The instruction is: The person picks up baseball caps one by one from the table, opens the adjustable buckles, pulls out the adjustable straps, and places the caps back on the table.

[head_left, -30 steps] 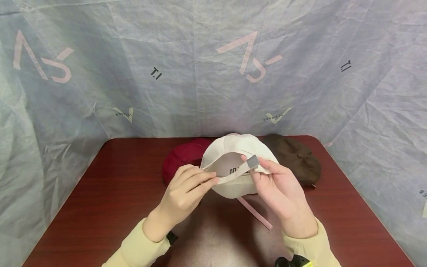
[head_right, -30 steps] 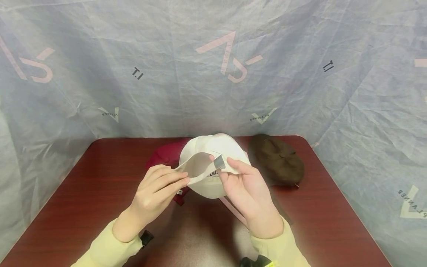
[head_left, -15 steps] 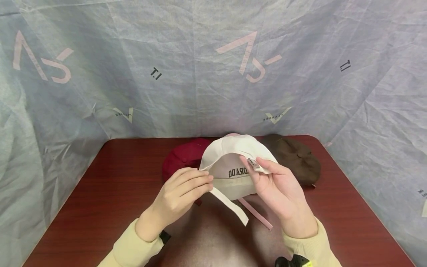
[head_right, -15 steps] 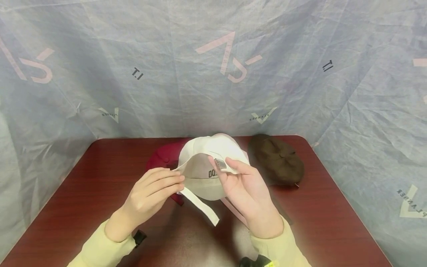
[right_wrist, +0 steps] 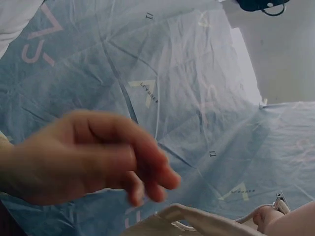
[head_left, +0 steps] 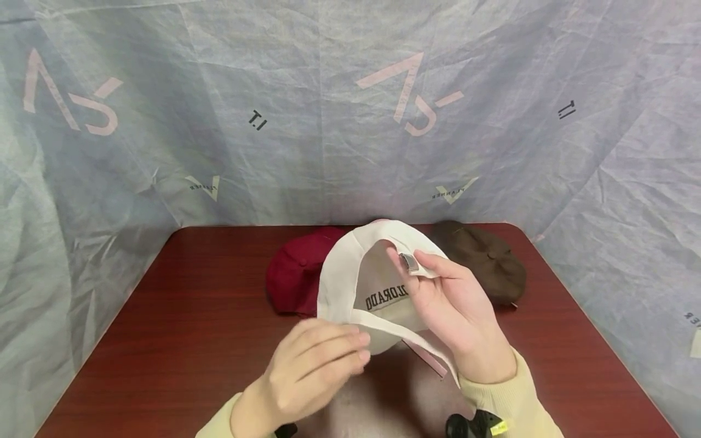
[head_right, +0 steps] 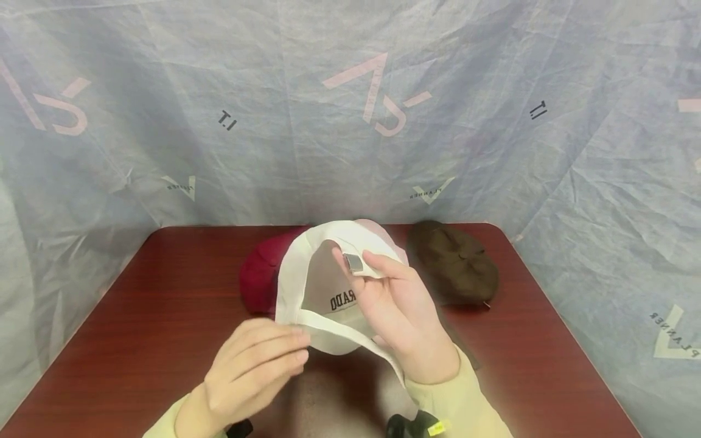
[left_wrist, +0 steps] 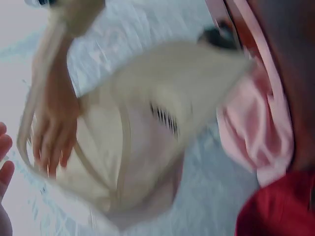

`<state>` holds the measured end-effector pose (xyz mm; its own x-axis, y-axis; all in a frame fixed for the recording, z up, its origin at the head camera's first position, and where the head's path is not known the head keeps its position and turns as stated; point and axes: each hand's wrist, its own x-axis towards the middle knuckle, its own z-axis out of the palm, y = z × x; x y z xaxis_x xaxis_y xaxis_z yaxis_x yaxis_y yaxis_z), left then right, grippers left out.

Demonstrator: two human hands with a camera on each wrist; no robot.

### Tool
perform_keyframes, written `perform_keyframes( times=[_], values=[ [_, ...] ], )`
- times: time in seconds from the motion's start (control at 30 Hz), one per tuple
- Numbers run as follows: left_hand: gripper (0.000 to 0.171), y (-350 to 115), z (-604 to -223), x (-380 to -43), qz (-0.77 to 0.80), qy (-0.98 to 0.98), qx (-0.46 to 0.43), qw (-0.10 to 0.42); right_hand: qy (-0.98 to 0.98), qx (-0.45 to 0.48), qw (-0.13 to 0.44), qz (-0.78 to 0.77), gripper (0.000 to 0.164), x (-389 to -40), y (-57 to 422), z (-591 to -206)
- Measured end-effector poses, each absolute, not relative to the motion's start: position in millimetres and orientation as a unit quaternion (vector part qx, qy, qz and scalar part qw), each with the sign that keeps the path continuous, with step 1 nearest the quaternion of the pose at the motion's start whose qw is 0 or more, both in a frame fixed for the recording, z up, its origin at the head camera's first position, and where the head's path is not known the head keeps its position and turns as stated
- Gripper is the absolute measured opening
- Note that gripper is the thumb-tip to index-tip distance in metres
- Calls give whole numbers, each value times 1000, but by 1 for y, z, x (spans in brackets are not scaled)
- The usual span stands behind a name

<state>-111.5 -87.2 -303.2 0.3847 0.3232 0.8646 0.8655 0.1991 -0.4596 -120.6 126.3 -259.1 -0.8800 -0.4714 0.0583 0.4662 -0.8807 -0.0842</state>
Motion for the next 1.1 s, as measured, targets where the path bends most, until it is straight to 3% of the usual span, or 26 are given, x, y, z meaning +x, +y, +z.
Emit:
perform_keyframes(
  times=[0.2,0.3,0.43,0.53,0.6,0.8,1.1],
  values=[
    [25,-73,-315,-94,-296,-568,-609,467,11,-37,251,-967,39,-124,119,-251],
    [29,-59,-334,-91,-374,-663,-527,379,13,-53,250,-967,35,-128,115,-249],
    [45,-42,-354,-97,-501,-746,-381,215,-3,-60,253,-966,33,-134,109,-249],
    [48,-34,-353,-109,-685,-657,-299,97,-14,-66,260,-963,33,-136,104,-250],
    [48,-32,-347,-117,-814,-518,-258,47,-15,-72,263,-962,32,-137,102,-250],
    [56,-36,-325,-132,-967,-166,-193,-24,-9,-90,266,-960,28,-140,100,-253],
    [59,-55,-311,-139,-958,4,-282,-52,7,-134,289,-948,29,-143,99,-260]
  ],
)
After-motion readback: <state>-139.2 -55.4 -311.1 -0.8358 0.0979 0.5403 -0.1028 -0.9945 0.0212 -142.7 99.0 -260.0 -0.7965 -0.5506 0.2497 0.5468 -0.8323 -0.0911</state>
